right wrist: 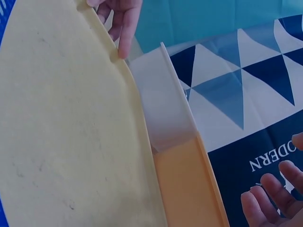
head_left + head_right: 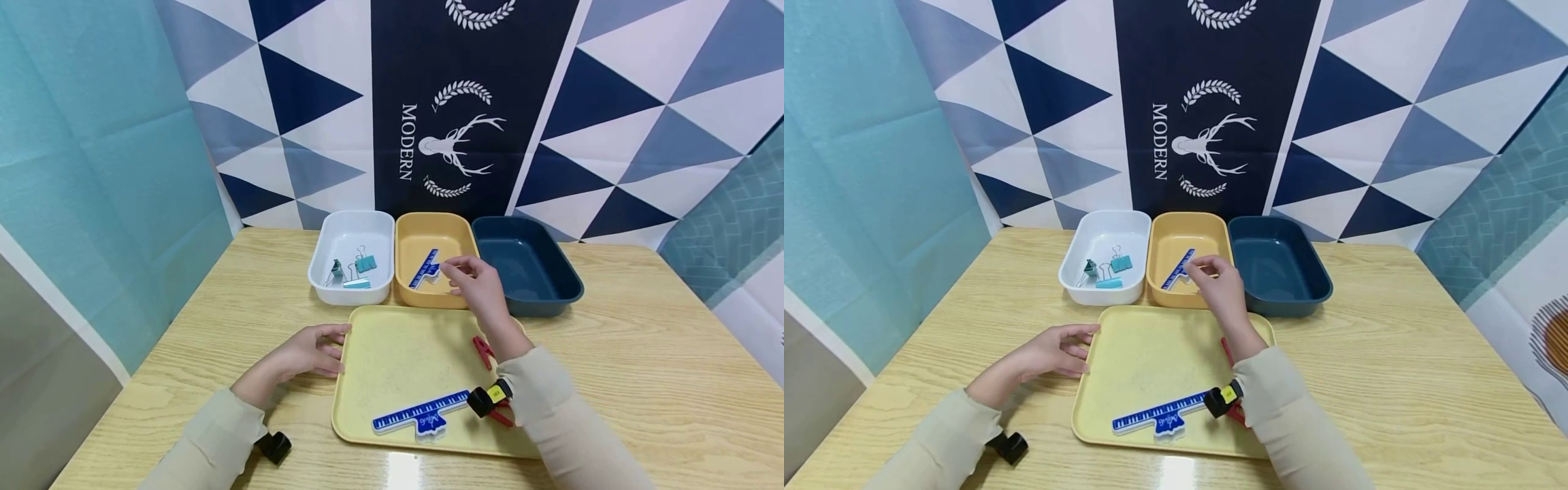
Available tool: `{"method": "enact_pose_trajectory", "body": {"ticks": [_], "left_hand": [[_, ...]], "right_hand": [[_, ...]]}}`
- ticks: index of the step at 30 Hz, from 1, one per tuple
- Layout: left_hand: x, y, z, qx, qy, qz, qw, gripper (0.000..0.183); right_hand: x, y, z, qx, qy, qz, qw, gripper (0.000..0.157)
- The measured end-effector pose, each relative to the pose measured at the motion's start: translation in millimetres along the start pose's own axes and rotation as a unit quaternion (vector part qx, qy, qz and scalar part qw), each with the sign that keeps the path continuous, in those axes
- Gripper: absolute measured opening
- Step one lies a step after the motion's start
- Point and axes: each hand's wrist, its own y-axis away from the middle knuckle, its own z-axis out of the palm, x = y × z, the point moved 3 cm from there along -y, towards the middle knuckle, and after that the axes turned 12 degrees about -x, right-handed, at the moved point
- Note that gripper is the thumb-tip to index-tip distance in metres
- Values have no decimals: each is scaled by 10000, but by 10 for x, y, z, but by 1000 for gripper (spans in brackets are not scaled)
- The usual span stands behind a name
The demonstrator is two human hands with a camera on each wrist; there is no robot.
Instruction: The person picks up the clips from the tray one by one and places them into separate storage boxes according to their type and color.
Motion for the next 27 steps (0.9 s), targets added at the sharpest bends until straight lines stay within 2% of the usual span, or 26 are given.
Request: {"method": "enact_pose_trajectory", "body": {"ticks": [20,27], "left_hand": [[12,13,-2,3,-1,-4,10000,72],[14,13,7,-21,-7,-15,10000,72]], "right_hand": [[27,184,116,-44,4,-54,10000,36],[36,275,141,-181,62,139,9997,36]]}}
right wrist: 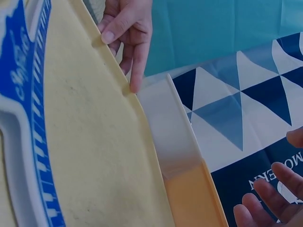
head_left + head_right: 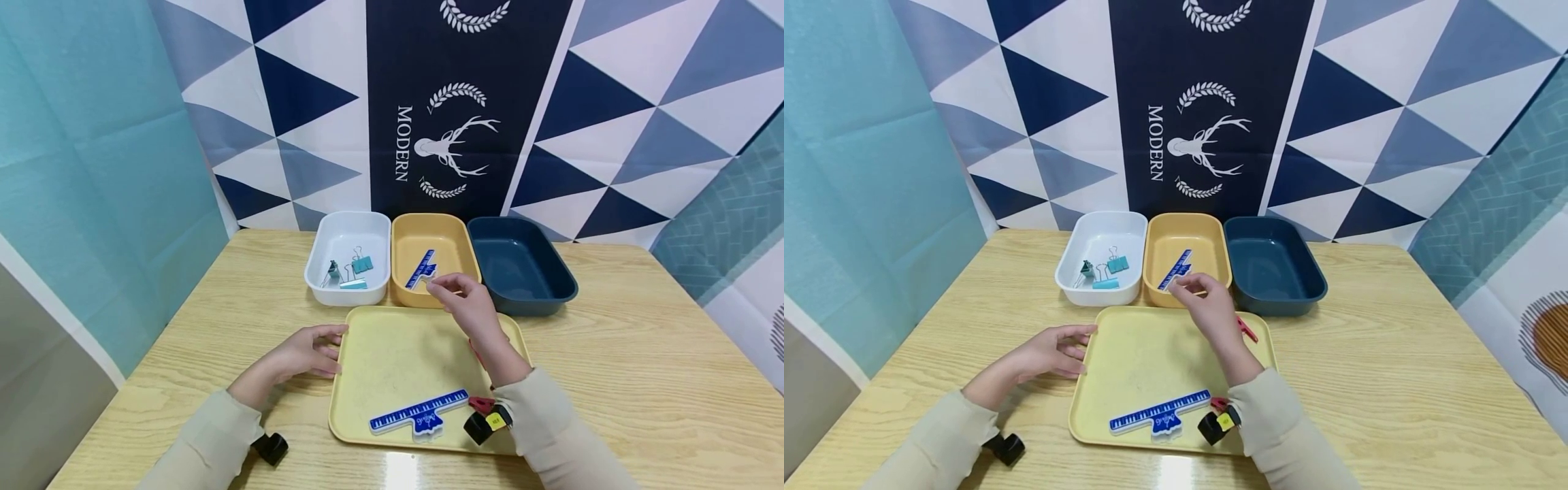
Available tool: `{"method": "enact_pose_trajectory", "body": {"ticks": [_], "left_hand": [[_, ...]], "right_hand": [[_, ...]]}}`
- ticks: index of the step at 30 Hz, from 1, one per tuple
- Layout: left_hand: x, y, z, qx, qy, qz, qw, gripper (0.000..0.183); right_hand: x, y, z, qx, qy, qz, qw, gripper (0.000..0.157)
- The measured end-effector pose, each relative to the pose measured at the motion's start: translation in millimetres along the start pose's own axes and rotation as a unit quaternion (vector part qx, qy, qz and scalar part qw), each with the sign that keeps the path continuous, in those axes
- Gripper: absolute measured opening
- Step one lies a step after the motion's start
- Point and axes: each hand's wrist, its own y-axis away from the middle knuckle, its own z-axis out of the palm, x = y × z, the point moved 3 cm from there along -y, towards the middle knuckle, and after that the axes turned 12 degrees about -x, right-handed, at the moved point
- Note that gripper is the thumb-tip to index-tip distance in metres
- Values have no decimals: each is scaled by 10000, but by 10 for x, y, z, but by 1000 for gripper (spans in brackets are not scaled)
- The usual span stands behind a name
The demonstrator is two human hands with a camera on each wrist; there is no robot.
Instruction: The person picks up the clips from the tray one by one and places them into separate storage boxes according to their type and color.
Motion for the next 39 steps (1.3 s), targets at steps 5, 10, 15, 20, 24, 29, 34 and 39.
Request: {"method": "enact_pose_trajectory", "body": {"ticks": [5,10,15,20,24,29,34,39], "left_hand": [[4,5,-2,12,2,2,10000,73],[7,3,3,-1,14,-6,10000,72],[4,-2,-2,40,18,-22,10000,73],[-4,-5,-6,35,34,-20,10000,73],[-4,-6,-3,33,41,-11,10000,73],[-2,-3,-4,60,43,-31,10000,73],[7,4,-7,18,38,-9,10000,73],[28,15,3,-42,19,48,10000,73]], "right_hand": [[10,21,26,-34,-3,-81,10000,34],[36,46,44,-112,127,-144,9998,33],[47,82,68,-183,186,-174,9995,32],[64,110,90,-265,304,-237,9989,32],[96,141,102,-358,376,-203,9984,35],[130,192,107,-470,413,-102,9980,39],[146,240,103,-499,350,-120,9981,39],[162,280,104,-517,333,-148,9980,38]]}}
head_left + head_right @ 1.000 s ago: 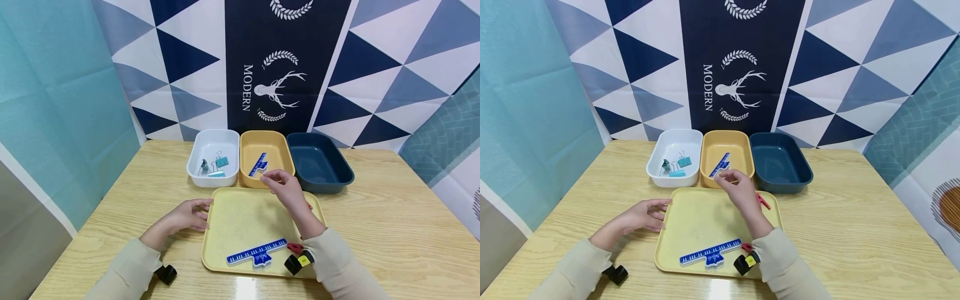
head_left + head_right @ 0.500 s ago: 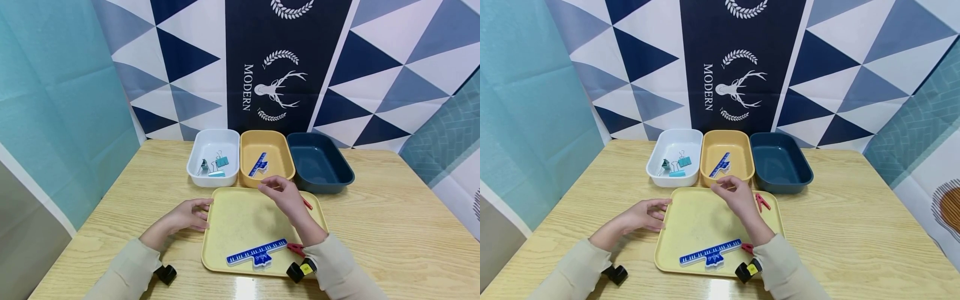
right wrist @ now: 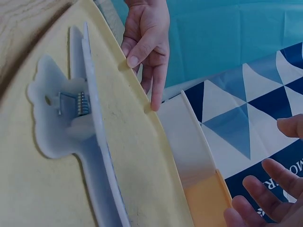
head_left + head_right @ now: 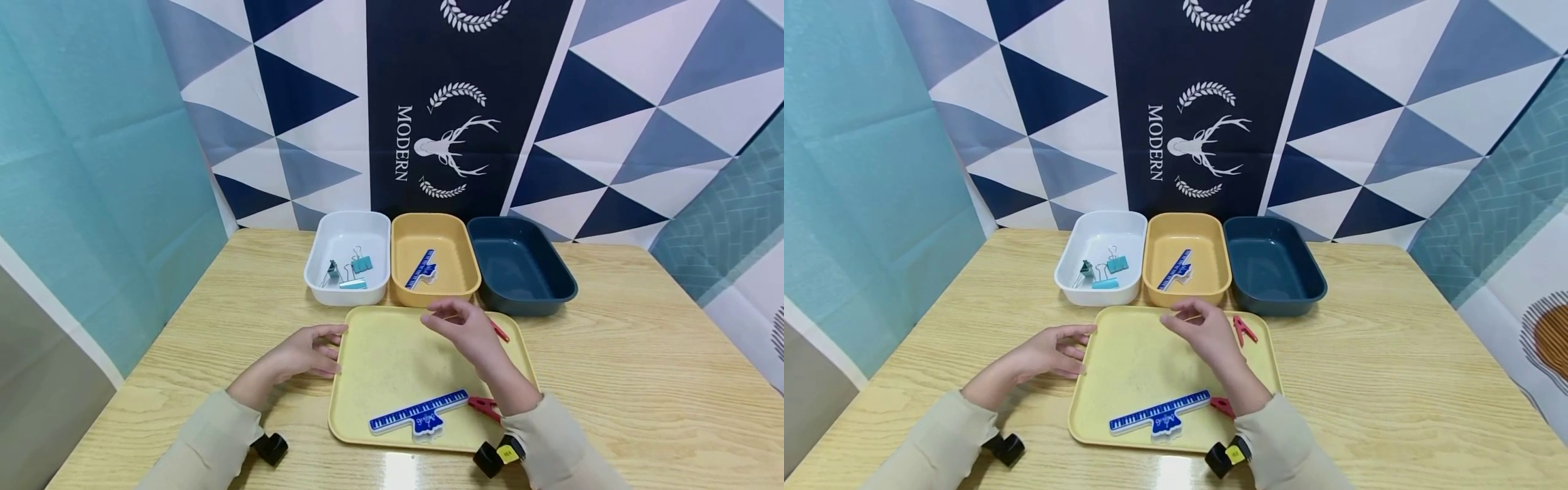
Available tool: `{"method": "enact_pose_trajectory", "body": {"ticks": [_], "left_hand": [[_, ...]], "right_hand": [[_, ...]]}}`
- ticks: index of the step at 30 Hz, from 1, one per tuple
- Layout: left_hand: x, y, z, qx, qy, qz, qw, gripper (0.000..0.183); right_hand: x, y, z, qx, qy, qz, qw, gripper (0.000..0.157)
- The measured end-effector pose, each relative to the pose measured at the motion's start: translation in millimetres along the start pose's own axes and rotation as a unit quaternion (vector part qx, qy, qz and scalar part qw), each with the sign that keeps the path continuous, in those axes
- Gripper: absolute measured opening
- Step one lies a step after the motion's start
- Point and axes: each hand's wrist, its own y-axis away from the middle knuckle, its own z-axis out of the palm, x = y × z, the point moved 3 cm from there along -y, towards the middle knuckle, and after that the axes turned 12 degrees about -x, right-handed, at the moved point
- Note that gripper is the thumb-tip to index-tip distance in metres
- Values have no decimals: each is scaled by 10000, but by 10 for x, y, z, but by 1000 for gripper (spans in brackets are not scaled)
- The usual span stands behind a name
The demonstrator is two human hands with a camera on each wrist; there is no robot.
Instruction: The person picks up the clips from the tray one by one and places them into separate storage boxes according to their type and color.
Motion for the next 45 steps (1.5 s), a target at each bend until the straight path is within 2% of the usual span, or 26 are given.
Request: {"method": "enact_pose_trajectory", "body": {"ticks": [6,13,17,20,24,29,34,38,45], "left_hand": [[3,8,6,23,-61,-3,10000,72],[-16,0,1,46,-39,-52,10000,71],[-20,-5,0,30,-54,-32,10000,71],[-27,-16,-2,44,-28,-38,10000,71],[-23,-24,-3,88,-4,-51,9999,71],[-8,-17,3,95,-8,-93,9999,72],[4,-11,9,104,-25,-123,9999,72],[3,-11,8,93,-9,-116,9999,71],[2,-6,7,7,-38,-54,10000,72]], "right_hand": [[6,50,-1,-85,37,-53,9999,33],[47,91,14,-263,304,4,9992,39],[70,128,33,-536,395,-30,9978,43],[103,160,49,-903,412,-156,9949,45],[169,193,60,-1497,592,-410,9861,49],[261,226,66,-2140,1016,-623,9695,59],[350,259,79,-2699,898,-659,9564,65],[402,285,79,-2925,1047,-740,9477,69],[431,331,98,-3077,1886,-965,9276,75]]}}
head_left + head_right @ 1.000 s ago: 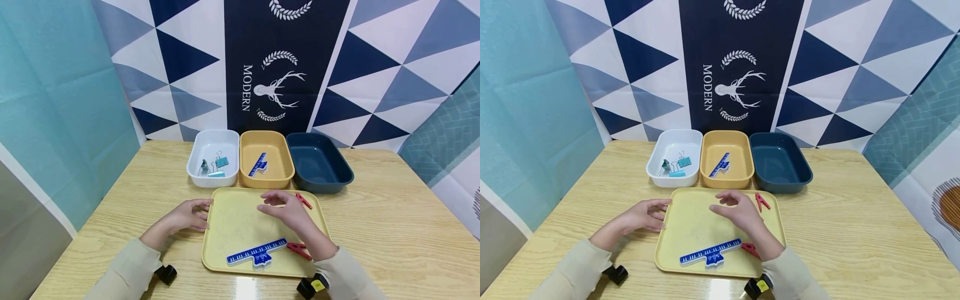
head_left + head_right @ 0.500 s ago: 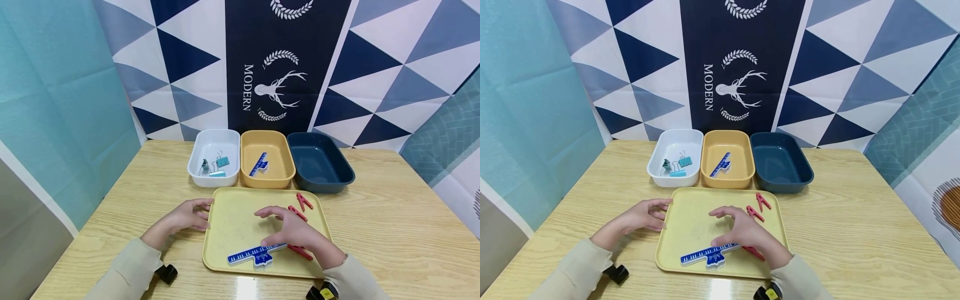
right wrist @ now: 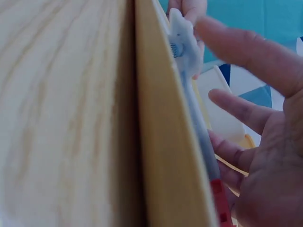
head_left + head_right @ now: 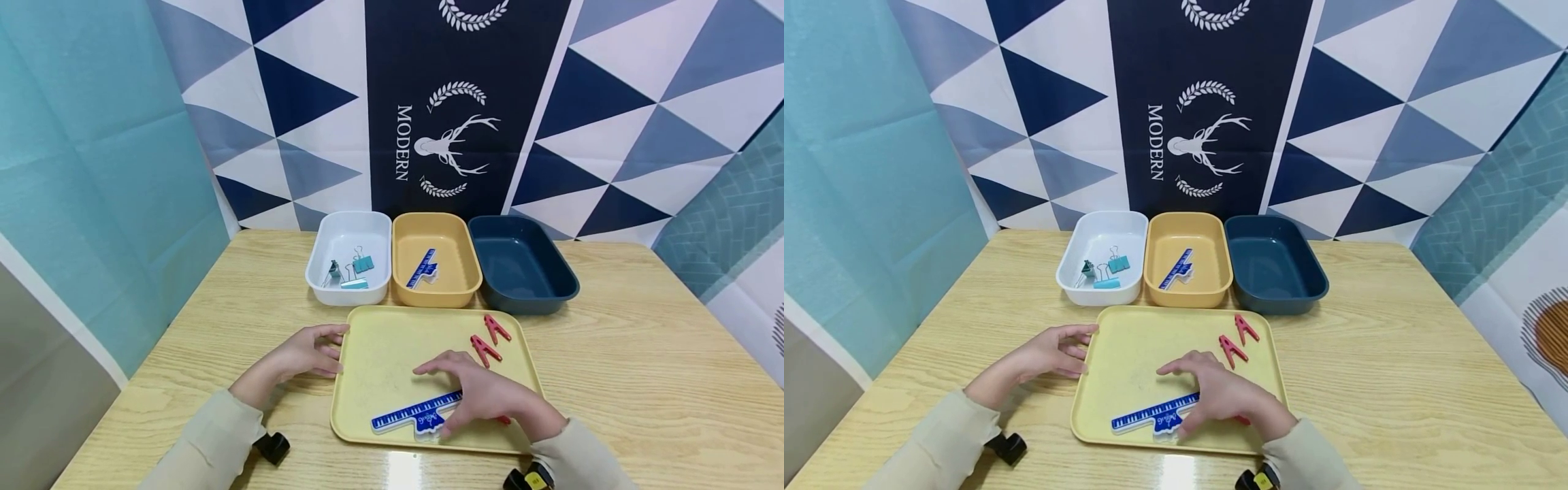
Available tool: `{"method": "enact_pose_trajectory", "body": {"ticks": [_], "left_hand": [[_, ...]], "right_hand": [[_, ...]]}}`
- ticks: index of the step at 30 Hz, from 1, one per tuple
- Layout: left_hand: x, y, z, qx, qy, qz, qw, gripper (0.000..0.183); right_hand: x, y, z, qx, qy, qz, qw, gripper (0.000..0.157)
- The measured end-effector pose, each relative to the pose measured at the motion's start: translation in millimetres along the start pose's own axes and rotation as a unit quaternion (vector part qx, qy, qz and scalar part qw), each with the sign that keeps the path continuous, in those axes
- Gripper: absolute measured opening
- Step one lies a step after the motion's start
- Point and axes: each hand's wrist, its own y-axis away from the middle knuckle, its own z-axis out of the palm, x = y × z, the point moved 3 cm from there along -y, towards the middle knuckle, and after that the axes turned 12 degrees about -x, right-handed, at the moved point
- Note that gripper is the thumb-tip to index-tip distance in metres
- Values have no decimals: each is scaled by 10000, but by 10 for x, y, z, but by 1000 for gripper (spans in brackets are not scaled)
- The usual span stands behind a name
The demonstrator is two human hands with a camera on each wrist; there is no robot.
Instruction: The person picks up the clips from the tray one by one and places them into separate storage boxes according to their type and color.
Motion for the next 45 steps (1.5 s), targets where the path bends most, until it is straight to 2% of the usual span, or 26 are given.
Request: {"method": "enact_pose_trajectory", "body": {"ticks": [4,9,16,23,31,39,45], "left_hand": [[-1,1,-4,-14,0,-3,10000,72],[-3,3,-8,9,-20,7,10000,71],[-3,-3,1,1,52,38,10000,72],[4,3,9,9,-14,52,10000,72],[10,18,10,48,-99,38,9999,72],[-2,12,-1,59,-68,48,9999,71],[-15,8,-3,0,-7,60,10000,71]], "right_hand": [[-7,-17,24,-127,217,41,9997,66],[-33,-37,43,-133,390,288,9987,54],[-90,-67,30,399,272,668,9966,39],[-115,-75,45,808,287,1091,9903,39],[-44,-78,-5,860,-445,1272,9871,40],[16,-68,-67,1300,-1106,1588,9725,46],[10,-45,-139,1498,-1469,1394,9678,49]]}}
